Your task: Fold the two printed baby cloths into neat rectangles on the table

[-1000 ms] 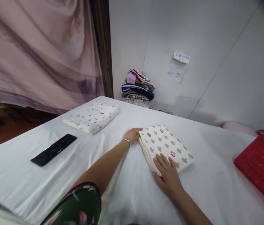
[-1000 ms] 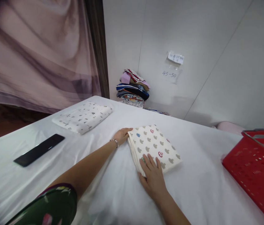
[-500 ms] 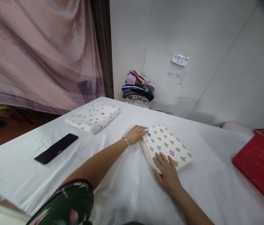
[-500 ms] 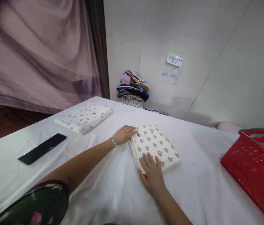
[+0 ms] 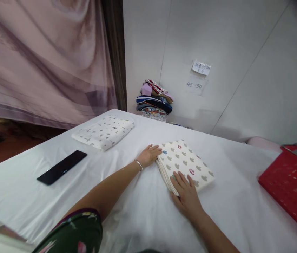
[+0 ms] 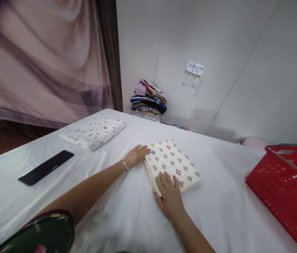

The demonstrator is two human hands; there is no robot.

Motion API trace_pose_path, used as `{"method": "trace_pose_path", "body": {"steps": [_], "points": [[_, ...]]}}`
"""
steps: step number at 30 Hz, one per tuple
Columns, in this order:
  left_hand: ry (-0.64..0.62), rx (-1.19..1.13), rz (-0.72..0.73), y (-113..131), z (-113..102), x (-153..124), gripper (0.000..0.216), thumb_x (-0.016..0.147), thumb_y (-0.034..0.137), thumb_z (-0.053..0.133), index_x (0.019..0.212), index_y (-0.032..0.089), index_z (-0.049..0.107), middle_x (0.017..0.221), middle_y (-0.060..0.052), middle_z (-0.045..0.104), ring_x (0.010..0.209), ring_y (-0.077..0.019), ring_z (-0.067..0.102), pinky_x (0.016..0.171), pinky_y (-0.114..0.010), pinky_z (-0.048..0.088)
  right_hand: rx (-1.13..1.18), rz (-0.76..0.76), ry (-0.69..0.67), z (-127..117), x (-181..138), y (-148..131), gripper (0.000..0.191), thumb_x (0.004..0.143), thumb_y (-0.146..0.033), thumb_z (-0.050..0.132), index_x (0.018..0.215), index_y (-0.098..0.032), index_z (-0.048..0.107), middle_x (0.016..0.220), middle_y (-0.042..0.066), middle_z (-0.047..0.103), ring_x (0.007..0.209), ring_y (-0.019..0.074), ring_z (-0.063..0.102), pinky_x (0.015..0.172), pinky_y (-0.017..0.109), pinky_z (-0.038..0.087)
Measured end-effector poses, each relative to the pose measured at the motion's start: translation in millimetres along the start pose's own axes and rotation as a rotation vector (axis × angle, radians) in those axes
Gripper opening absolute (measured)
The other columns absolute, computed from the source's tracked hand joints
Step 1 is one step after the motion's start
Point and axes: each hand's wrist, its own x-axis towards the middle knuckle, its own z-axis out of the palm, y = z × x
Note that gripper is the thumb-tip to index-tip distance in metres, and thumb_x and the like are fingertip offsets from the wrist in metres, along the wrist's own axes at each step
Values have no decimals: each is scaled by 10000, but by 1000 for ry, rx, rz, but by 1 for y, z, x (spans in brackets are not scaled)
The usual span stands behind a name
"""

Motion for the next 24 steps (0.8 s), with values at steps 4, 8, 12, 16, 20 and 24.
{"method": "trace_pose_path", "body": {"steps": [4,8,12,16,20,24], "points": [[-120,-51,-107,9,-15,6,478,761,98,412,1203,250,513,1335,-4,460,1302,-166,284,1084,-430,141,0,-2,-20,-1,1,-2,450,848,-304,399,1288,-225,443,1390,65,361,1289,272,273,1018,505,200],[-124,-115,-230,32,-26,26,387,794,161,390,1122,249,575,1309,-10,490,1285,-180,316,1073,-423,179,-13,2,-41,-1,3,-3,453,838,-282,403,1286,-225,440,1396,63,352,1291,277,263,1017,518,188],[38,-84,-170,60,-13,41,394,858,386,373,1181,228,533,1367,-54,417,1308,-216,266,1077,-437,154,-15,5,-60,-2,3,-4,462,839,-294,403,1296,-227,426,1408,59,331,1295,279,252,1015,519,195],[-2,21,-234,65,14,39,562,824,497,398,1281,171,432,1429,-106,301,1332,-257,194,1078,-466,124,6,19,-81,-3,3,-6,508,840,-318,406,1333,-202,375,1423,68,296,1312,282,210,1036,524,155],[-8,88,-247,56,27,31,606,839,529,322,1310,154,397,1442,-97,275,1341,-240,168,1090,-440,100,80,47,-141,-7,2,-9,561,821,-315,441,1359,-198,334,1446,69,234,1328,282,163,1054,525,105],[-14,90,-246,55,25,30,603,840,532,310,1307,162,405,1439,-91,283,1343,-236,162,1090,-439,98,263,90,-238,-24,5,-7,605,809,-423,478,1361,-225,330,1449,68,225,1333,280,150,1058,520,104]]}}
